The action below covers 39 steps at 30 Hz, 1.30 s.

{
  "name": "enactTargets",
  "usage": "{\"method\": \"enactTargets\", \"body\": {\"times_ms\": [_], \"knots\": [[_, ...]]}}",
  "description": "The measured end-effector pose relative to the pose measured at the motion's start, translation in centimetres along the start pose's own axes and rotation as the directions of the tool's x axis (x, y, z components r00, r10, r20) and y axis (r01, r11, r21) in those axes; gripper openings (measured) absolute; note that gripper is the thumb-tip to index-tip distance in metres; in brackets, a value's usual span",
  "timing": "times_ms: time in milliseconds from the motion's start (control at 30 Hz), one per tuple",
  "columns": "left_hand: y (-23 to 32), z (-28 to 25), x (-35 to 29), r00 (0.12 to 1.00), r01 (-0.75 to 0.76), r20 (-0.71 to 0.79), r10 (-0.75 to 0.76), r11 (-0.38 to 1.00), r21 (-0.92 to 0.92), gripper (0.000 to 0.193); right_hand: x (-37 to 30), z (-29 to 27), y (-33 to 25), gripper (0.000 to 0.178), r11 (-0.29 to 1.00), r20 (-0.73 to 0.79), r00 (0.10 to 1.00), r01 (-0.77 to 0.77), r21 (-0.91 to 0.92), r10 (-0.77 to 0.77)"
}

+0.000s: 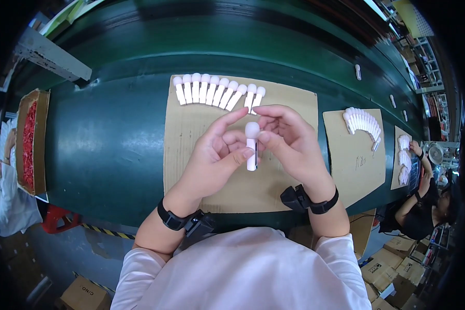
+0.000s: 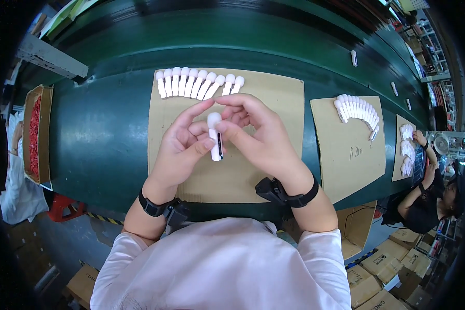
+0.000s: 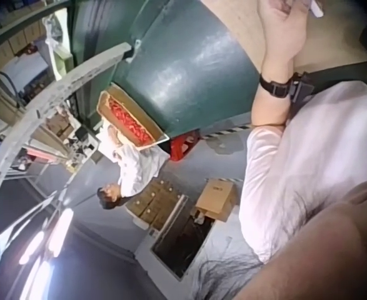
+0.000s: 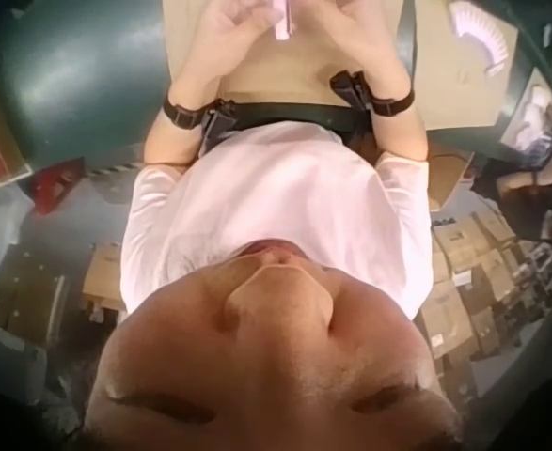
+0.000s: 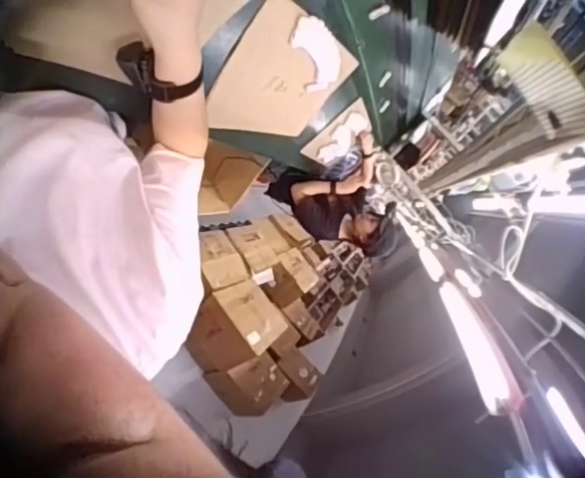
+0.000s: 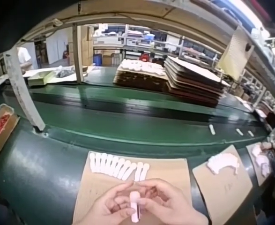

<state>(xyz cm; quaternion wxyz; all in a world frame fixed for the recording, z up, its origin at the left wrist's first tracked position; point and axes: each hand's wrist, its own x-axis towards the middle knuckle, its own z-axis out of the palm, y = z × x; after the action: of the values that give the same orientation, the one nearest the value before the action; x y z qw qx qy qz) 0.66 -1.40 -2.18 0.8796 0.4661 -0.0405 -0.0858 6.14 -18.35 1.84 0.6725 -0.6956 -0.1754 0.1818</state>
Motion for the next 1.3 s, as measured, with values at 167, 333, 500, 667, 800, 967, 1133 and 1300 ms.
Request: {"method": "enactTargets", "body": {"times_ms": [167,333,500,667,800,967,1133,1300], "knots": [[-0.9,-0.4,-0.1,0.988,0.043,-0.153,0.032,0.887,0.46,0.055,1.7,-1.6,1.6,0.017,0.994,0.075,0.993,-0.089,-0.062,0.094],[-1.5,-0.6,0.3,0.982,0.014,-0.103,0.161,0.477,0.879,0.049,4.7,-5.7,4.0,0.018,0.945,-0.106,0.99,-0.122,-0.303,0.093],[-1.7,-1.0,0.4,0.982,-0.021,-0.054,0.181,0.388,0.922,0.042,6.8,-7.0,4.7,0.019,0.83,-0.167,0.976,-0.205,-0.519,0.137],[-1.6,-1.0,0.4,0.984,-0.007,-0.066,0.168,0.4,0.917,0.04,7.4,-6.5,4.5,0.023,0.741,-0.171,0.971,-0.24,-0.627,0.169],[-1.7,-0.9,0.5,0.985,-0.012,-0.06,0.163,0.407,0.913,0.04,7.8,-6.8,4.9,0.022,0.766,-0.142,0.978,-0.208,-0.609,0.153],[-1.4,-0.7,0.5,0.986,0.034,-0.1,0.132,0.428,0.903,0.04,9.3,-9.9,5.7,0.02,0.747,-0.199,0.977,-0.184,-0.639,0.071],[-1.4,-0.8,0.6,0.987,0.031,-0.094,0.131,0.422,0.906,0.04,12.7,-19.2,6.6,0.026,0.559,-0.386,0.905,-0.229,-0.797,-0.18],[-1.4,-0.8,0.7,0.987,0.025,-0.086,0.132,0.406,0.914,0.04,14.8,-27.6,8.5,0.035,0.24,-0.653,0.614,-0.62,-0.747,-0.444]]}}
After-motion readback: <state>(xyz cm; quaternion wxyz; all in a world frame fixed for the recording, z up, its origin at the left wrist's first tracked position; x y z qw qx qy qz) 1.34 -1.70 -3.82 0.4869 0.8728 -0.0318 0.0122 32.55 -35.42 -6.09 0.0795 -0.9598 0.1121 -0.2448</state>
